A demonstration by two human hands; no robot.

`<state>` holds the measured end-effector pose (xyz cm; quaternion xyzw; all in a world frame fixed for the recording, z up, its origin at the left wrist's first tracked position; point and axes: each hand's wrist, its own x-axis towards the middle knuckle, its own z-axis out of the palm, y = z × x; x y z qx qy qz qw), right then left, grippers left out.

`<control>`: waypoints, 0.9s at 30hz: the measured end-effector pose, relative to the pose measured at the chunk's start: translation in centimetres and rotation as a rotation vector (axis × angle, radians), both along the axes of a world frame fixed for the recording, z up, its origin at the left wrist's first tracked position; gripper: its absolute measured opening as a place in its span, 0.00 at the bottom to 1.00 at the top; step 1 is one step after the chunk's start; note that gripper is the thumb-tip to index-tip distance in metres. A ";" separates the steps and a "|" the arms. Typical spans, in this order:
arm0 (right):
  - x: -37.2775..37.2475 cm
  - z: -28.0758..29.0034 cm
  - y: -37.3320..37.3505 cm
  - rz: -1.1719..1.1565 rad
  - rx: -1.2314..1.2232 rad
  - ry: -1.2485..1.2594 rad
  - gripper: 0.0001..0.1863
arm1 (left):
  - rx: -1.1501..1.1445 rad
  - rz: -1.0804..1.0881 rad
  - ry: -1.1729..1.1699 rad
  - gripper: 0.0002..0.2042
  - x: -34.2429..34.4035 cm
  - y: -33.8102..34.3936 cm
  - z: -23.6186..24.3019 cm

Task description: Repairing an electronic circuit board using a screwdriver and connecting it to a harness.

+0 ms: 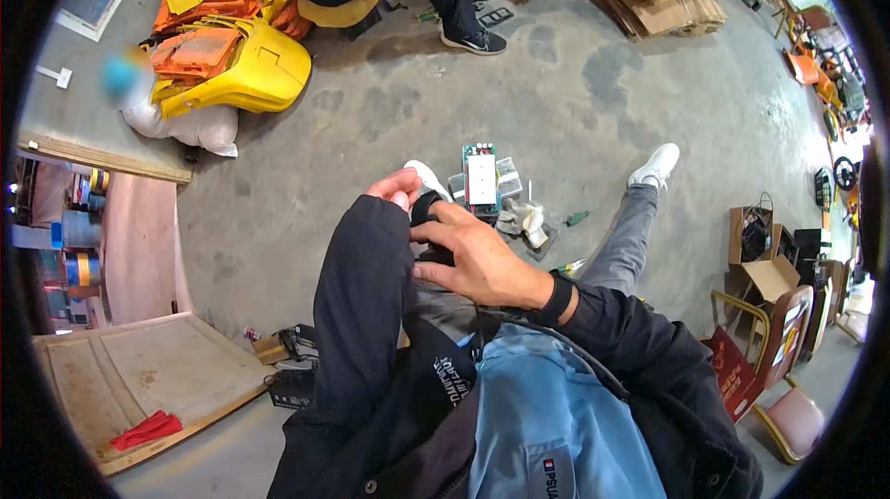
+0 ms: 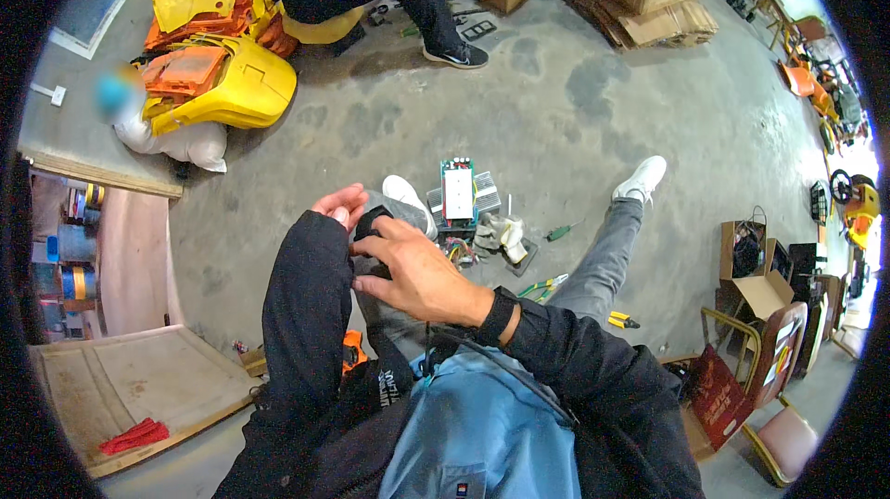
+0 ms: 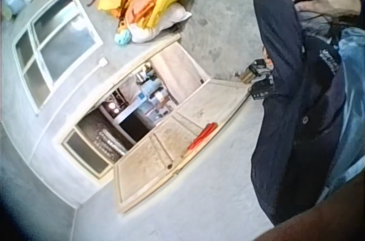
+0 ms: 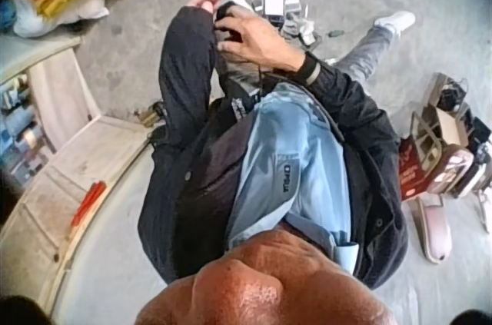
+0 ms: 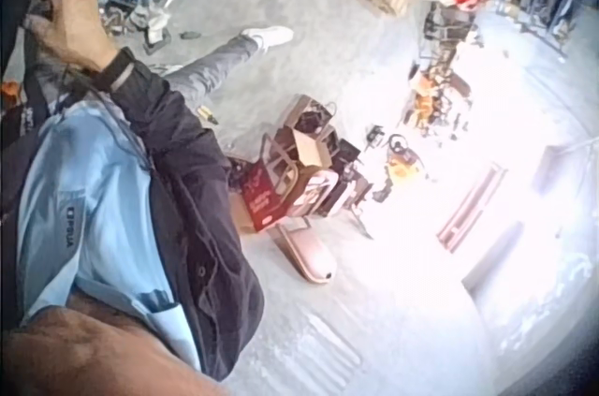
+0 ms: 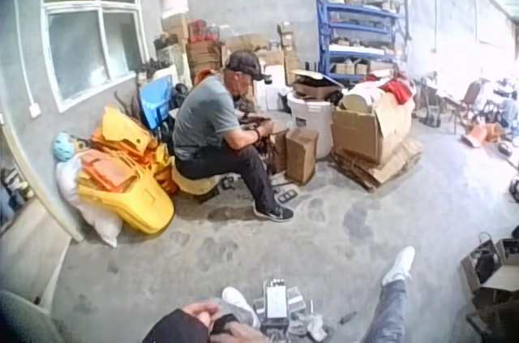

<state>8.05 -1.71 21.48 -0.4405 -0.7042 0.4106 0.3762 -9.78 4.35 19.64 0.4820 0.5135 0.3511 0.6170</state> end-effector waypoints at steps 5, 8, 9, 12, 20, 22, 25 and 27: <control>-0.2 0.2 0.0 -0.045 0.019 0.071 0.19 | -0.113 0.019 -0.184 0.17 0.4 0.4 0.1; 0.6 -0.2 0.6 0.039 0.002 0.075 0.17 | -0.108 0.040 -0.281 0.17 1.0 0.1 -0.1; 0.1 -0.1 0.4 0.000 0.011 0.084 0.14 | -0.031 -0.039 -0.307 0.17 0.0 0.4 -1.7; -0.3 -1.0 0.9 -0.164 0.018 0.132 0.12 | 0.043 -0.357 -0.038 0.16 -2.7 4.1 -7.3; -0.7 -0.8 -0.3 -0.083 0.034 0.022 0.08 | -0.188 -0.754 0.322 0.16 -10.8 5.5 -14.8; 0.4 -0.9 -0.6 -0.038 -0.008 0.070 0.08 | -0.260 -0.809 0.354 0.16 -13.9 4.4 -16.0; 5.2 -2.1 0.1 -0.155 -0.077 0.053 0.08 | -0.353 -0.913 0.407 0.17 -16.6 3.9 -16.6; 9.1 -2.8 0.5 -0.352 -0.264 0.028 0.11 | -0.417 -1.008 0.438 0.18 -18.0 3.4 -16.9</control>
